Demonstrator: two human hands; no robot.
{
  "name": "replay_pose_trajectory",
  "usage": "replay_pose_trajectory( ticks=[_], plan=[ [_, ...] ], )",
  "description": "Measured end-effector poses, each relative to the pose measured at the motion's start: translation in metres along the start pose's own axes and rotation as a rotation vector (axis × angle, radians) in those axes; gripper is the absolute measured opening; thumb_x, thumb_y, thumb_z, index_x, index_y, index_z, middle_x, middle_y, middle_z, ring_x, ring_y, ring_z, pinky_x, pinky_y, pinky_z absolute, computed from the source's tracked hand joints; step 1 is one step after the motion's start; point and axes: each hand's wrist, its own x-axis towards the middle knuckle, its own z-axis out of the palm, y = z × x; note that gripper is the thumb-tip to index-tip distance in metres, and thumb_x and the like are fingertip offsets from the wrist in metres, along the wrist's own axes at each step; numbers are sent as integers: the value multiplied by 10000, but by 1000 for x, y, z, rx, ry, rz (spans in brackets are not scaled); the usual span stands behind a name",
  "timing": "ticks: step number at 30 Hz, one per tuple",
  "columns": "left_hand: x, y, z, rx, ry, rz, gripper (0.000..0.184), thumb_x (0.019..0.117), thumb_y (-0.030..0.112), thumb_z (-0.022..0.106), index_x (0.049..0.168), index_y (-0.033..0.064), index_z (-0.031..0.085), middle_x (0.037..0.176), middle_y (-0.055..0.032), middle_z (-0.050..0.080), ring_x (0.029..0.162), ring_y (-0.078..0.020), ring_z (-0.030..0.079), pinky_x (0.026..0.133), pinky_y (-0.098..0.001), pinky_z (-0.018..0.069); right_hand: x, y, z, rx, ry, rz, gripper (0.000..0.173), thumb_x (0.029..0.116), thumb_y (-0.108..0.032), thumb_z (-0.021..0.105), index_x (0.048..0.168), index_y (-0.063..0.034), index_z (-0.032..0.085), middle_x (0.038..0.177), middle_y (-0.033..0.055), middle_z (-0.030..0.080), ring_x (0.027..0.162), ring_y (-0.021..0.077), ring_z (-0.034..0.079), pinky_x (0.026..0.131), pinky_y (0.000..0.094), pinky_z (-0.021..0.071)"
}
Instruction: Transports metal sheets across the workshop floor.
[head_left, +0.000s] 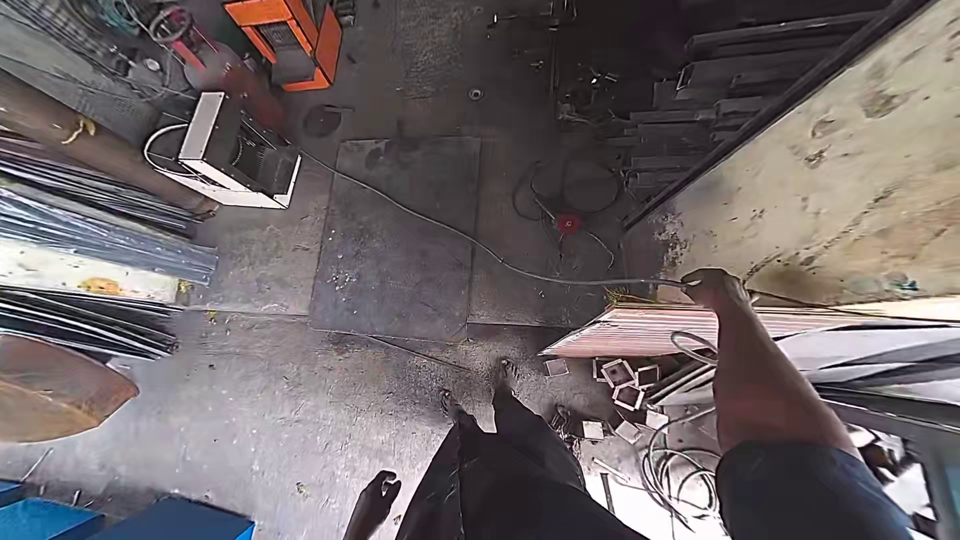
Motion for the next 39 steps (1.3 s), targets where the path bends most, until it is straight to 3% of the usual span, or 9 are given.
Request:
replay_pose_trajectory(
  ticks=[5, 12, 16, 19, 21, 23, 27, 33, 39],
  plan=[
    [38, 116, -40, 57, -9, 207, 444, 1043, 381, 571, 1378, 92, 611, 1241, -140, 708, 1122, -265, 700, 1020, -500, 537, -68, 3, -15, 210, 234, -114, 350, 1067, -253, 511, 1382, -165, 634, 1187, 272, 688, 1118, 496, 638, 935, 737, 435],
    [-6, 332, -47, 296, 208, 907, 657, 962, 385, 680, 1540, 164, 457, 1532, -86, 507, 1396, -228, 508, 1158, -442, 445, -252, 2, -29, 353, 379, -352, 272, 951, -300, 698, 1144, -115, 749, 1019, 197, 733, 921, 400, 695, 809, 706, 485],
    [-58, 418, -49, 505, 467, 1216, 961, 818, 460, 809, 1614, 209, 333, 1677, -28, 322, 1538, -272, 299, 1182, -547, 341, -329, 9, -19, 405, 429, -589, 364, 900, -411, 637, 1062, -120, 784, 994, 77, 764, 882, 192, 724, 798, 477, 581],
    [-63, 435, -58, 744, 237, 1305, 742, 857, 463, 771, 1512, 242, 501, 1569, 39, 489, 1509, -201, 355, 1250, -563, 199, -365, 12, -16, 547, 344, -729, 279, 910, -289, 701, 1054, -67, 788, 984, 75, 760, 908, 79, 695, 850, 284, 570],
    [-44, 422, -67, 931, 46, 1208, 415, 942, 467, 681, 1230, 168, 690, 1234, -29, 706, 1248, -222, 604, 1165, -533, 352, -374, 14, -11, 636, 307, -792, 225, 891, -197, 719, 1026, -28, 782, 965, 66, 756, 906, 18, 677, 869, 198, 548],
    [-6, 383, -83, 984, -68, 1032, 389, 1008, 444, 591, 1091, 80, 701, 1045, -133, 732, 1055, -313, 688, 999, -568, 495, -375, 18, 0, 672, 264, -824, 218, 879, -179, 724, 1012, -15, 779, 963, 68, 757, 921, 10, 677, 889, 191, 543],
    [62, 245, -135, 818, 112, 740, 444, 1017, 474, 551, 1040, 65, 721, 1053, -140, 735, 1086, -324, 680, 998, -561, 501, -363, 7, 34, 667, 40, -891, 218, 881, -210, 737, 1018, -47, 786, 947, 50, 752, 904, 53, 678, 865, 259, 553],
    [47, 83, -181, 870, 238, 430, 600, 1046, 570, 365, 967, 79, 701, 1023, -132, 727, 1122, -316, 664, 1057, -518, 472, -370, -65, 128, 462, -320, -732, 245, 895, -308, 755, 1076, -143, 762, 989, 8, 752, 907, 130, 705, 860, 430, 577],
    [62, -64, -217, 954, 189, 240, 527, 1033, 544, 413, 1048, 123, 731, 1125, -122, 733, 1199, -327, 635, 1094, -534, 439, -410, -153, 253, 74, -398, -734, 198, 962, -258, 684, 1111, -136, 729, 1067, 88, 730, 1027, 259, 693, 948, 529, 532]
  ],
)
